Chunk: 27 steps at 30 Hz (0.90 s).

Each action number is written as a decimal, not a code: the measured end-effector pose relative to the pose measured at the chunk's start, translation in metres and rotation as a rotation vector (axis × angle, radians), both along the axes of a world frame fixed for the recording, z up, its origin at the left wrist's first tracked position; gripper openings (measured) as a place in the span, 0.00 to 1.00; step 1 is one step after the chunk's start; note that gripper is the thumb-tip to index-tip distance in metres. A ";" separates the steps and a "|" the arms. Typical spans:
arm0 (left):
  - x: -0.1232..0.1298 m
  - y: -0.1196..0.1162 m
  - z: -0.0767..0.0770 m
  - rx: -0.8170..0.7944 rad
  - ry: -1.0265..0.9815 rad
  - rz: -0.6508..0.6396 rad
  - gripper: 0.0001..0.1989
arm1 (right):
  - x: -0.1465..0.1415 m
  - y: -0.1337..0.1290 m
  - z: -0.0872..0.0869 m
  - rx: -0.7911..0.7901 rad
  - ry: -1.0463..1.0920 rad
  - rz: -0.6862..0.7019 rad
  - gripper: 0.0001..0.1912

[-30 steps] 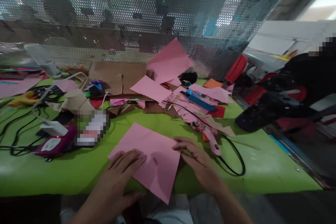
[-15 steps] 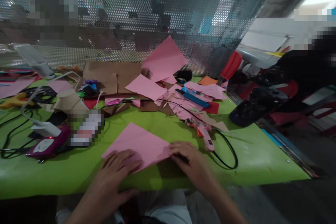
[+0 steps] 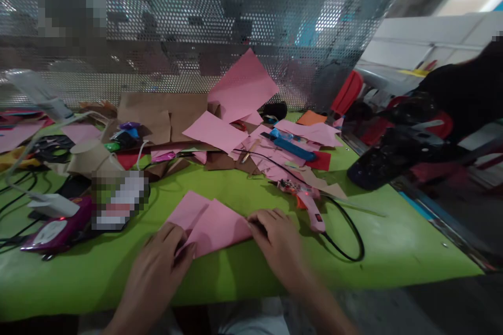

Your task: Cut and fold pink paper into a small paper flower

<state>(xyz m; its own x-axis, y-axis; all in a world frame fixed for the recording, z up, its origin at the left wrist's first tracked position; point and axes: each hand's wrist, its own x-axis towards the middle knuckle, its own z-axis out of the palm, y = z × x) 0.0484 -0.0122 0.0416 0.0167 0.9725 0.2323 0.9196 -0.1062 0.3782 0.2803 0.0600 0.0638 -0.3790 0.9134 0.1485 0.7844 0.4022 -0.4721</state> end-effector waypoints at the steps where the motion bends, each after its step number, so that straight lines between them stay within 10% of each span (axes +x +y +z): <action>1: 0.000 0.000 -0.001 0.014 0.015 0.002 0.05 | -0.001 0.001 0.000 0.008 -0.023 -0.001 0.06; 27: -0.001 0.001 -0.015 0.078 -0.033 0.025 0.07 | -0.006 0.004 -0.012 0.047 -0.083 -0.024 0.06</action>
<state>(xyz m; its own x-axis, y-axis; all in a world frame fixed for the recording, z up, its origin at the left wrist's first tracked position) 0.0469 -0.0109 0.0263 -0.0161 0.9514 0.3077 0.9095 -0.1139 0.3999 0.2741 0.0645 0.0523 -0.3701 0.9150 0.1606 0.8297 0.4034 -0.3860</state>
